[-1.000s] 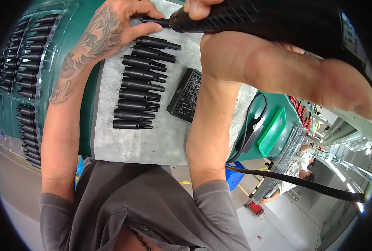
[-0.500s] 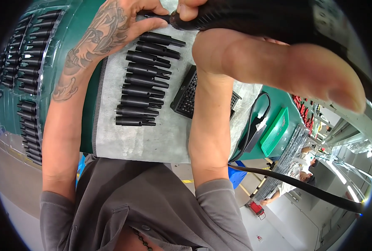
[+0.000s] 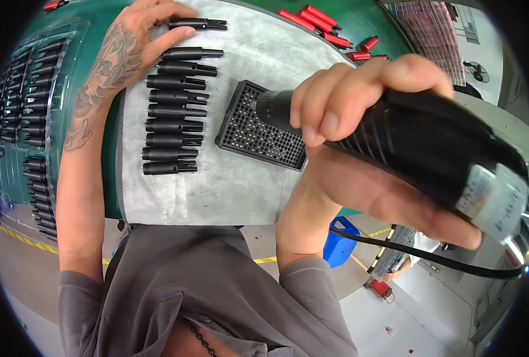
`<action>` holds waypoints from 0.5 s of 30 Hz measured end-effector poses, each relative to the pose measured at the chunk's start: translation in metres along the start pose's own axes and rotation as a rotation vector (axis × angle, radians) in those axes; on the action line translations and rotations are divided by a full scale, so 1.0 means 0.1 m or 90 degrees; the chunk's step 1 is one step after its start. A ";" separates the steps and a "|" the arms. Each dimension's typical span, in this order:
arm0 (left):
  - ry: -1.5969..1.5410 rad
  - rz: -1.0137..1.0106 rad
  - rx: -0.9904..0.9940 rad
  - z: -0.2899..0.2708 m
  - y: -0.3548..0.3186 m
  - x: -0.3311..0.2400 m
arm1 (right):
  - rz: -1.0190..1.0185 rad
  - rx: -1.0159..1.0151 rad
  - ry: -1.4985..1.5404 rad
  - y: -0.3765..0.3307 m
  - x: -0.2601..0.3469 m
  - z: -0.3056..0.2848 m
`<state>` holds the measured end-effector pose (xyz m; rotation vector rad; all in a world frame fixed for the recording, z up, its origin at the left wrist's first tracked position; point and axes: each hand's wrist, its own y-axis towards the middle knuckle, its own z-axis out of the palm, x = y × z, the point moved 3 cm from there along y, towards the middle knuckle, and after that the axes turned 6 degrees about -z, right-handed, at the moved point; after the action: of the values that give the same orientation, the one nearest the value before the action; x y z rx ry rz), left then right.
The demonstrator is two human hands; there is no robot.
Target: Assembling small black brackets using an electric screwdriver and placing them into bags.
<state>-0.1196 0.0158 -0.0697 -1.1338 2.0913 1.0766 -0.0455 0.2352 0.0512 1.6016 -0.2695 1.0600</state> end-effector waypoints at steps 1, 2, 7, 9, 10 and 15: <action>-0.004 -0.002 0.011 0.00 -0.01 -0.02 | 0.011 -0.002 0.005 -0.02 0.01 -0.02; -0.005 -0.004 0.022 -0.02 -0.01 -0.05 | 0.010 -0.005 0.005 -0.03 0.01 -0.02; -0.015 -0.016 0.078 -0.05 -0.05 -0.12 | 0.036 0.003 0.101 -0.08 -0.04 0.00; -0.019 -0.022 0.097 -0.05 -0.07 -0.12 | 0.024 0.009 0.115 -0.10 -0.08 0.00; -0.020 -0.026 0.106 -0.06 -0.08 -0.11 | 0.018 0.012 0.121 -0.10 -0.09 0.00; -0.027 -0.022 0.109 -0.05 -0.09 -0.09 | 0.011 0.016 0.137 -0.10 -0.16 0.00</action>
<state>-0.1075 0.0127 -0.0643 -1.0509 2.0797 0.8793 -0.0475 0.2326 0.0328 1.4946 -0.1253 1.2419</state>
